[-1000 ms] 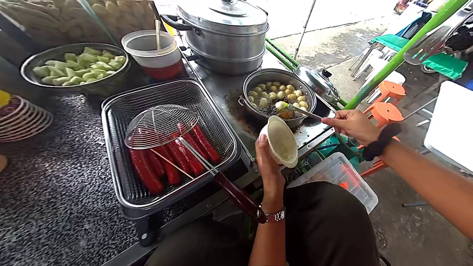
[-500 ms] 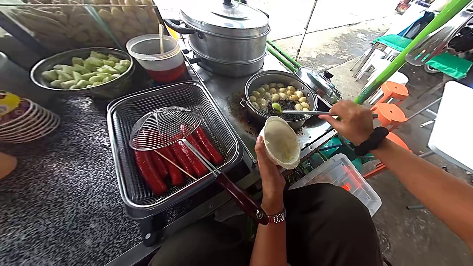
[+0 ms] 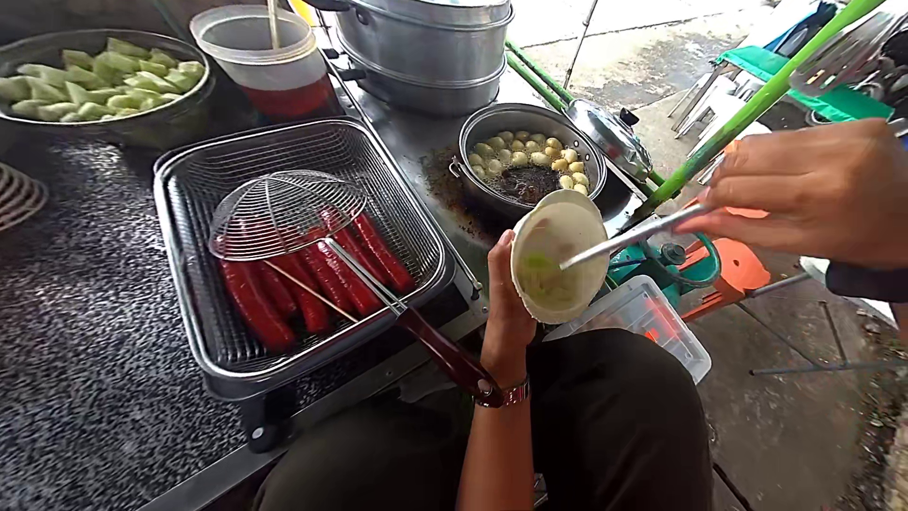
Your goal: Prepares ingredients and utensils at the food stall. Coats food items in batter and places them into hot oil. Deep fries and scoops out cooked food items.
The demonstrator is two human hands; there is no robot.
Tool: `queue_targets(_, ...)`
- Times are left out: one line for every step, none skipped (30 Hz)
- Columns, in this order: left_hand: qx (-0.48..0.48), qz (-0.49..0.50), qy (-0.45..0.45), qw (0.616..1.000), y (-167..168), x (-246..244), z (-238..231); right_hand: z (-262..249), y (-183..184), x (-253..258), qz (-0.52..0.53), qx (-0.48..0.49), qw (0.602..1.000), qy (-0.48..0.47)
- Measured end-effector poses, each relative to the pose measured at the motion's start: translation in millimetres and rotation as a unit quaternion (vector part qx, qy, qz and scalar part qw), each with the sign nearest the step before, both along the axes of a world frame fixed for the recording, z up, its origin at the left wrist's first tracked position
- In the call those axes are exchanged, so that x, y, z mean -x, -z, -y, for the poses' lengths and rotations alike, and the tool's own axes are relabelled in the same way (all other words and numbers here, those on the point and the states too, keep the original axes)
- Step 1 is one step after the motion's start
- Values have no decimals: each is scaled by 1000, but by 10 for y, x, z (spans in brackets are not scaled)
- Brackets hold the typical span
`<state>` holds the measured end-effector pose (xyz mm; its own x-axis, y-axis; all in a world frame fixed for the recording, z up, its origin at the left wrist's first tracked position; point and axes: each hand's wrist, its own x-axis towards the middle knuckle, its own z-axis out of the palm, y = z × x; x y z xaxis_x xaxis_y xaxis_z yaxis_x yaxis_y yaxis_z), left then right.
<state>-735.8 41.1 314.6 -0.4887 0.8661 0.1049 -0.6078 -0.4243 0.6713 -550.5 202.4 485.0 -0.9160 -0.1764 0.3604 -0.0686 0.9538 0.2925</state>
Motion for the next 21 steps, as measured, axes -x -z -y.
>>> queue_targets(4,-17,-1,1000,-13,-18,0,16,-14,2,-14,-14,1000,8)
queue_targets(5,-23,-1,1000,-22,-28,6,49,-2,12,-17,-23,1000,10)
queue_targets(8,-24,-2,1000,-30,-27,14,83,12,19,-4,-28,1000,4)
queue_targets(14,-23,-2,1000,-39,-19,23,106,13,18,19,-29,999,-9)
queue_targets(22,-22,-5,1000,-51,-15,31,117,-4,2,43,-32,998,-19)
queue_targets(31,-25,-7,999,-59,-17,35,114,-35,-27,55,-37,998,-22)
queue_targets(37,-32,-10,999,-65,-26,36,106,-65,-61,51,-42,998,-19)
queue_targets(41,-42,-11,998,-72,-38,35,107,-88,-94,37,-47,998,-12)
queue_targets(42,-52,-9,998,-69,-49,30,123,-88,-121,19,-56,998,0)
queue_targets(44,-60,-7,997,-62,-57,24,158,-74,-143,11,-62,998,10)
queue_targets(48,-64,-7,997,-57,-63,18,203,-53,-164,17,-65,998,9)
queue_targets(53,-69,-10,996,-51,-61,16,241,-28,-175,22,-64,998,-1)
queue_targets(55,-80,-14,995,-40,-50,18,256,-18,-198,27,-65,998,-7)
queue_targets(54,-90,-20,994,-29,-42,22,256,-26,-237,30,-64,998,-4)
queue_targets(51,-94,-26,994,-22,-41,23,234,-28,-289,20,-60,998,7)
queue_targets(47,-97,-33,994,-18,-44,21,206,-20,-348,7,-58,998,28)
queue_targets(44,-100,-40,993,-14,-48,15,198,2,-397,-7,-66,996,57)
queue_targets(43,-100,-49,993,-14,-52,8,211,45,-428,-16,-78,993,88)
queue_targets(43,-100,-57,992,-14,-54,5,242,110,-442,-21,-87,990,113)
queue_targets(43,-102,-62,992,-10,-51,7,284,195,-449,-24,-88,988,122)
queue_targets(43,-104,-67,991,-2,-47,7,331,285,-458,-24,-85,989,119)
